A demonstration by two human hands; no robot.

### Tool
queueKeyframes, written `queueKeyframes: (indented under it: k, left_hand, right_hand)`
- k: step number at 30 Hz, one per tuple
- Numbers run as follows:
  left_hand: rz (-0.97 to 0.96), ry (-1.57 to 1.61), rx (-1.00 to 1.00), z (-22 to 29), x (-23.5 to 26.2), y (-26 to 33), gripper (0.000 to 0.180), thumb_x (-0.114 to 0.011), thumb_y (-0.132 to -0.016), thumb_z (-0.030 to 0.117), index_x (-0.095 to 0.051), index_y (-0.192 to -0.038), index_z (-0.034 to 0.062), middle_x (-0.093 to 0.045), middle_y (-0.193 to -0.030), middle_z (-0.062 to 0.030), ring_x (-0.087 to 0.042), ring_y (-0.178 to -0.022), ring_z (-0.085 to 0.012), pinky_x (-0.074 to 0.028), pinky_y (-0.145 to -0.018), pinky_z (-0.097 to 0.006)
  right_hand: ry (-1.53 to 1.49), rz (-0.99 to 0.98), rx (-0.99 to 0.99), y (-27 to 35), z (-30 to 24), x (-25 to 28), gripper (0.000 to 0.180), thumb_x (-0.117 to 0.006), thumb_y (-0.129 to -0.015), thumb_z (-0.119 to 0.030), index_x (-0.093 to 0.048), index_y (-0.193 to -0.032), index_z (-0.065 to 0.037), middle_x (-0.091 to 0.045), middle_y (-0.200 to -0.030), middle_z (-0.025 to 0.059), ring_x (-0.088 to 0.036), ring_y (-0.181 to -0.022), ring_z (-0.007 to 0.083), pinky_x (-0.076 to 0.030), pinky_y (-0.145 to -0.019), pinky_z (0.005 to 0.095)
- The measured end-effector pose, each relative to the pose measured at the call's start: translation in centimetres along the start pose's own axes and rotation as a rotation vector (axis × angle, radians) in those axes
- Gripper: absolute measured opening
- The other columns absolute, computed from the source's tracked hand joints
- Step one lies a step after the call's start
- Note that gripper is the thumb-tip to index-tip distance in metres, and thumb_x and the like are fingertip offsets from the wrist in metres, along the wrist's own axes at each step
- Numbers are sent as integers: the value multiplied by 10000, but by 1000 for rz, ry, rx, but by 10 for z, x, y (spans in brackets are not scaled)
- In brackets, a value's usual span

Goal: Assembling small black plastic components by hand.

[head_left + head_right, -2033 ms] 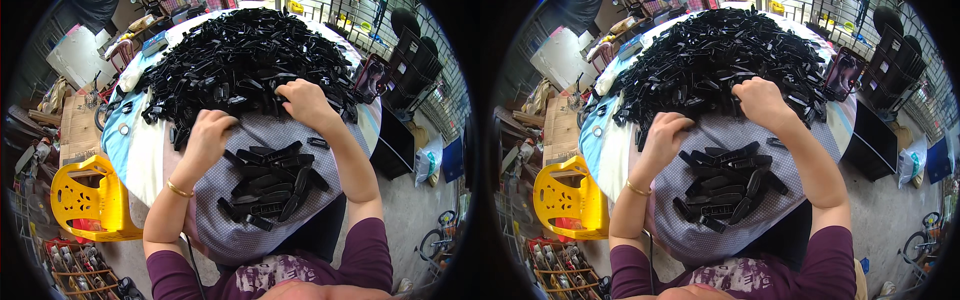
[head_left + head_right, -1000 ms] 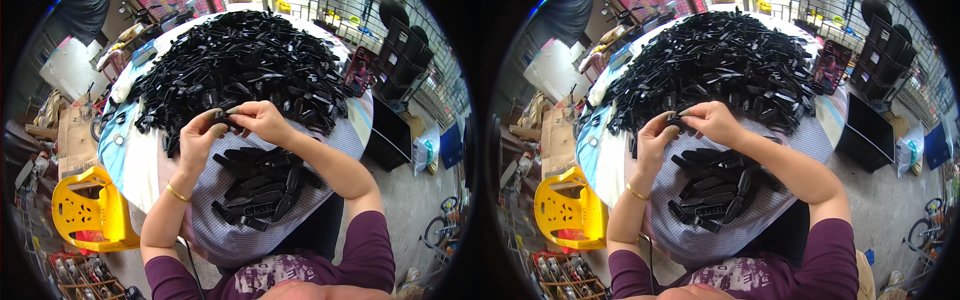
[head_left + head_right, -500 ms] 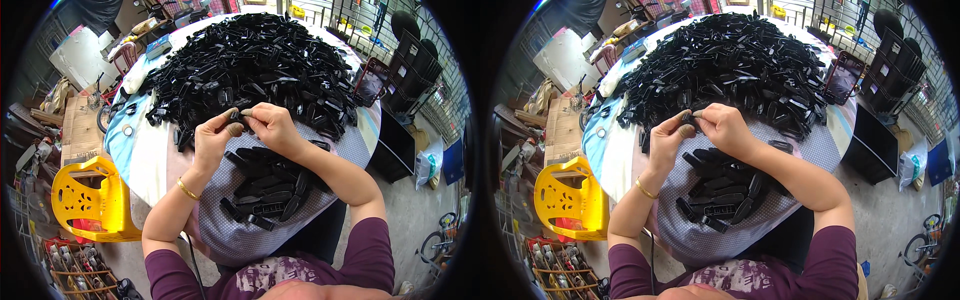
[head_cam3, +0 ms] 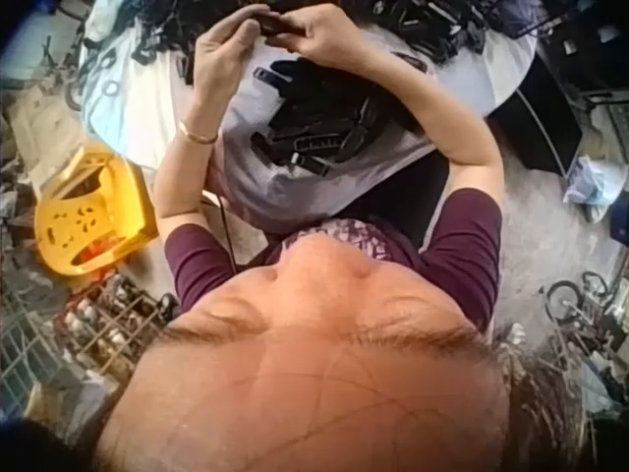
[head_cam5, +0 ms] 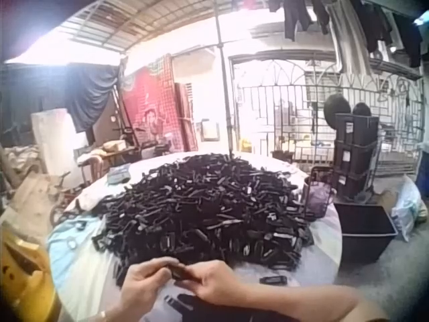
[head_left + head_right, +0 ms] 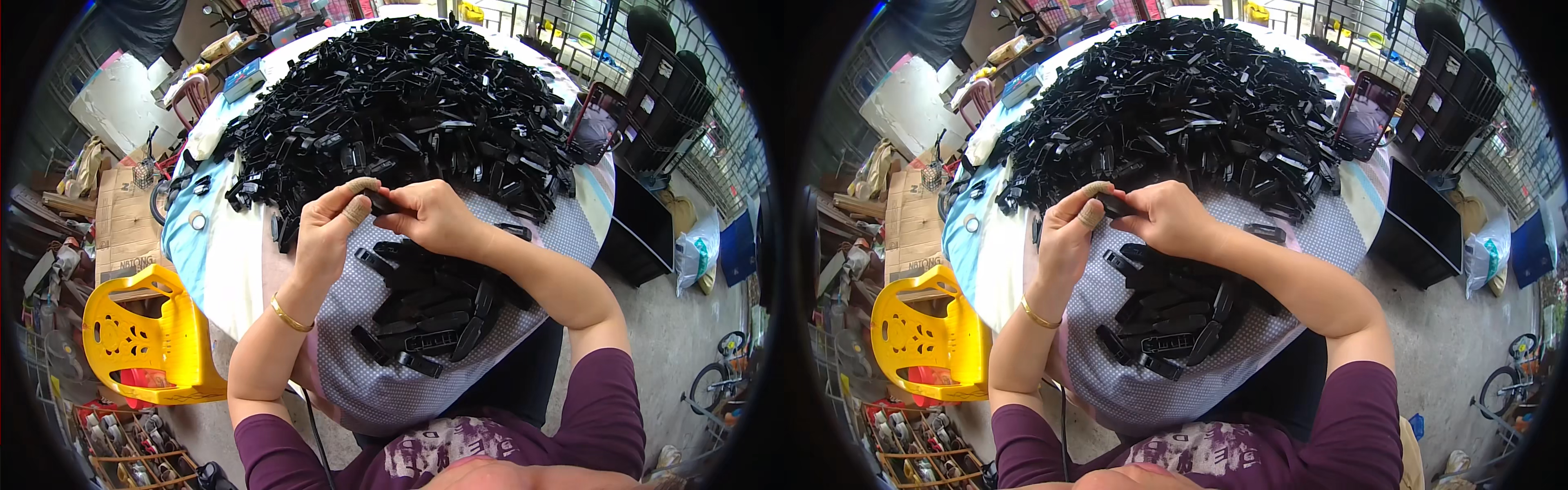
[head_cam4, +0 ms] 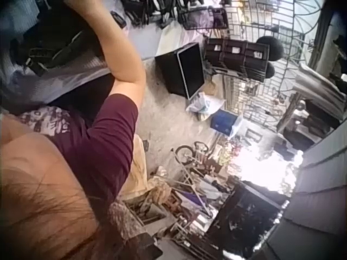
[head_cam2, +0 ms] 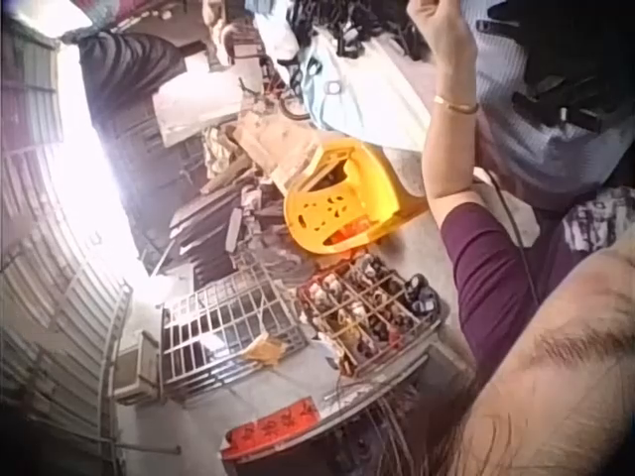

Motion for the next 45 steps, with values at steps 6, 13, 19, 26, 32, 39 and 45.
queueKeyframes:
  k: [6,13,19,26,32,39,45]
  left_hand:
    - [23,-131,56,11,-6,2,313,-647,-820,68,-603,-1119,-12,-662,-951,-82,-596,-829,-123,-482,-779,-244]
    - [-472,-728,-100,13,-41,11,382,-738,-702,144,-640,-1058,45,-670,-900,-72,-578,-756,-165,-479,-717,-275]
    - [-69,-1454,-425,-2,-2,-10,297,-665,-654,-10,-654,-947,38,-554,-925,-99,-532,-891,-269,-470,-780,-329]
    - [-70,-1709,-486,-8,-7,-14,271,-661,-621,-23,-643,-882,49,-537,-919,-90,-515,-878,-270,-468,-755,-360]
    - [101,-1036,-272,-3,-8,-10,234,-666,-695,-35,-582,-905,27,-576,-913,-78,-557,-840,-188,-467,-745,-291]
    - [61,-83,58,-11,1,-9,285,-680,-776,11,-551,-1030,1,-620,-864,-23,-578,-763,-82,-469,-623,-210]
    - [137,-128,70,-9,7,-6,300,-715,-743,15,-596,-1016,-16,-651,-877,-48,-605,-763,-94,-480,-645,-203]
  right_hand:
    - [50,-244,-136,-10,-7,35,280,-715,-763,-208,-658,-948,-5,-661,-772,87,-603,-653,132,-473,-608,254]
    - [963,320,-207,-7,26,93,286,-688,-743,-255,-566,-913,-60,-630,-771,86,-629,-716,249,-494,-643,348]
    - [742,379,-109,-12,25,83,288,-648,-734,-165,-569,-997,-79,-607,-736,91,-604,-662,223,-480,-617,337]
    - [-124,214,-175,-13,10,63,259,-701,-797,-184,-587,-957,-15,-592,-725,-6,-528,-592,40,-428,-522,181]
    - [-759,85,-284,-10,15,38,204,-662,-822,-97,-579,-983,-1,-638,-876,86,-648,-776,165,-545,-673,272]
    - [-448,-2,-305,-8,20,16,205,-641,-851,-170,-672,-955,3,-654,-754,36,-587,-644,68,-485,-558,197]
    - [-490,26,-315,-8,13,15,194,-639,-852,-170,-683,-903,12,-642,-688,36,-578,-580,61,-467,-502,184]
Point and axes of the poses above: each hand's wrist, its own y-axis away from the middle knuckle, its own x-axis out of the back of the hand, z = x × y, the point moved 3 cm from there along -y, towards the middle knuckle
